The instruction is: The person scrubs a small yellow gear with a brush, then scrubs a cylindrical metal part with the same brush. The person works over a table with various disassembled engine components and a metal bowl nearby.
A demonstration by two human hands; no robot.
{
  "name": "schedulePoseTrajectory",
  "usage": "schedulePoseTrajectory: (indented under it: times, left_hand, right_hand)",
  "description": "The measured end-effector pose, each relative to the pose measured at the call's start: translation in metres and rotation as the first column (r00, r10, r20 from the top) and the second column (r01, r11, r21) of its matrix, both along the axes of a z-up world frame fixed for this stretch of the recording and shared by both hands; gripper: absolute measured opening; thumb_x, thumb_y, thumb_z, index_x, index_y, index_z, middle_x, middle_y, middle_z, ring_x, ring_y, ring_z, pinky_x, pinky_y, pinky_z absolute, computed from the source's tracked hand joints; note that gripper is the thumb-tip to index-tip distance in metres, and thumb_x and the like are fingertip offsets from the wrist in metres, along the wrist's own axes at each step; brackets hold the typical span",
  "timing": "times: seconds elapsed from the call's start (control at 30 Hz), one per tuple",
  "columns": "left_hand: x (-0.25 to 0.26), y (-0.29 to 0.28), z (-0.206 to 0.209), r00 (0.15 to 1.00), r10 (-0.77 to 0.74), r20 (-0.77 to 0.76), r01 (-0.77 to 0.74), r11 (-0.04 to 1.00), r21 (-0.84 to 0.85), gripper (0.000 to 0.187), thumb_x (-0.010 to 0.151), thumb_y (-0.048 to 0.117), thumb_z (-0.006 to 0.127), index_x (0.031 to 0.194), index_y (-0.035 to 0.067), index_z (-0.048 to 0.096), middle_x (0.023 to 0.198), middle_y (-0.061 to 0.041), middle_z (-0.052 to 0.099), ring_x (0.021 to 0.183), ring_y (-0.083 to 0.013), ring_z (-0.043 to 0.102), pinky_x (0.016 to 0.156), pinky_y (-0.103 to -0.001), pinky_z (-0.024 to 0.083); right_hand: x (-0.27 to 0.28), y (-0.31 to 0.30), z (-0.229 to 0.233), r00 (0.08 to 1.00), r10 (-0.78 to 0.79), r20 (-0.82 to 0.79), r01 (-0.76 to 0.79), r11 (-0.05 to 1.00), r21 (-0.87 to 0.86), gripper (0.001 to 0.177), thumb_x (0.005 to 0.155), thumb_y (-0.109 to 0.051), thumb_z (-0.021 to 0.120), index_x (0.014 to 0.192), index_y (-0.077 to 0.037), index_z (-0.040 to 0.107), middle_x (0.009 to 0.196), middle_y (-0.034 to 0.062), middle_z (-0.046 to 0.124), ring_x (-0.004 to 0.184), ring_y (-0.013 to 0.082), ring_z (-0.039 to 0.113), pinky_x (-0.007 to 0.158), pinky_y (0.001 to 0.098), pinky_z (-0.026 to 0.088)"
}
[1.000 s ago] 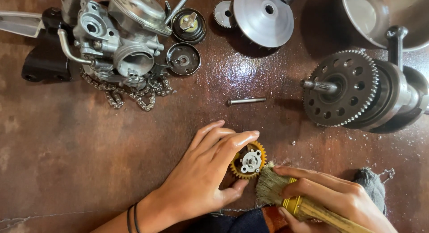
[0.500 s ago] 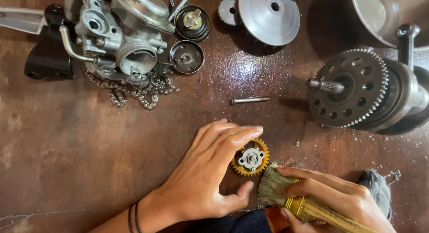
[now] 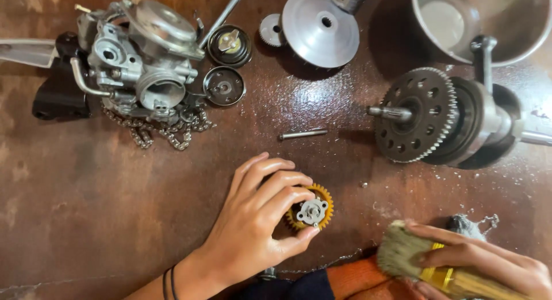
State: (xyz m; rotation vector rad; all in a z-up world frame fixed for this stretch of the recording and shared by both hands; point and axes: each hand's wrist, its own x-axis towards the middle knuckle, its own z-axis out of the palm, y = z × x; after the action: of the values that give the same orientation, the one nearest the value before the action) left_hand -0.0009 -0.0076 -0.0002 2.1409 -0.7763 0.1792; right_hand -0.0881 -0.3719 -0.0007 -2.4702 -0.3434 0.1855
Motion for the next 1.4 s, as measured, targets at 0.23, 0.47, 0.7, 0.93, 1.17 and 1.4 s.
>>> schedulePoseTrajectory:
  times: [0.23,0.47,0.7,0.93,1.17,1.4]
  left_hand:
    - [0.008,-0.031,0.012,0.982,-0.154,0.112,0.14,0.982,0.124,0.042,0.072,0.023,0.084,0.107,0.006,0.067,0.128,-0.006,0.062,0.133,-0.027,0.051,0.121,-0.052,0.034]
    - [0.021,-0.083,0.011,0.879,-0.334,0.341,0.269,0.937,0.224,0.026,0.092,0.014,0.068,0.116,0.003,0.069,0.137,-0.008,0.061,0.138,-0.0244,0.053,0.122,-0.046,0.037]
    - [0.028,-0.12,0.033,0.732,-0.17,0.66,0.03,0.976,0.218,0.021,0.101,0.019,0.064,0.119,0.011,0.072,0.124,-0.001,0.063,0.119,-0.0156,0.057,0.103,-0.036,0.043]
    - [0.009,-0.128,0.005,0.824,-0.316,0.471,0.143,0.919,0.368,0.008,0.101,0.017,0.067,0.099,0.01,0.065,0.084,0.0,0.06,0.087,-0.0176,0.062,0.087,-0.035,0.052]
    - [0.025,-0.146,-0.007,0.791,-0.21,0.575,0.062,0.962,0.266,0.008,0.103,0.014,0.065,0.098,0.01,0.062,0.081,-0.001,0.06,0.082,-0.0159,0.061,0.078,-0.032,0.048]
    - [0.023,-0.127,0.015,0.792,-0.252,0.557,0.136,0.961,0.241,0.012,0.106,0.015,0.067,0.096,0.01,0.064,0.074,0.002,0.054,0.076,-0.0148,0.057,0.07,-0.03,0.046]
  right_hand:
    - [-0.013,-0.097,-0.056,0.989,-0.025,0.147,0.013,0.997,0.078,0.023,0.069,-0.024,0.087,0.086,-0.02,0.072,0.122,0.0114,0.076,0.107,0.0232,0.079,0.084,0.0303,0.067]
    - [-0.006,-0.056,0.006,0.96,-0.147,0.24,0.132,0.988,0.077,0.029,0.068,-0.022,0.087,0.088,-0.019,0.067,0.119,0.0134,0.077,0.095,0.0176,0.08,0.079,0.0284,0.065]
    - [-0.01,-0.074,0.002,0.945,-0.182,0.27,0.148,0.979,0.139,0.028,0.07,-0.02,0.085,0.09,-0.017,0.066,0.111,0.011,0.077,0.105,0.0235,0.078,0.085,0.0308,0.066]
    - [-0.014,-0.077,0.007,0.95,-0.183,0.254,0.162,0.981,0.101,0.031,0.067,-0.021,0.088,0.09,-0.019,0.068,0.121,0.0146,0.076,0.095,0.0174,0.081,0.079,0.028,0.065]
    - [-0.018,-0.075,-0.007,0.951,-0.226,0.213,0.185,0.963,0.195,0.03,0.07,-0.017,0.088,0.092,-0.018,0.068,0.124,0.0148,0.076,0.086,0.0134,0.079,0.069,0.0217,0.066]
    - [-0.021,-0.105,-0.039,0.957,-0.213,0.198,0.17,0.962,0.213,0.029,0.07,-0.012,0.087,0.093,-0.016,0.069,0.13,0.0186,0.073,0.087,0.0156,0.08,0.072,0.0221,0.066]
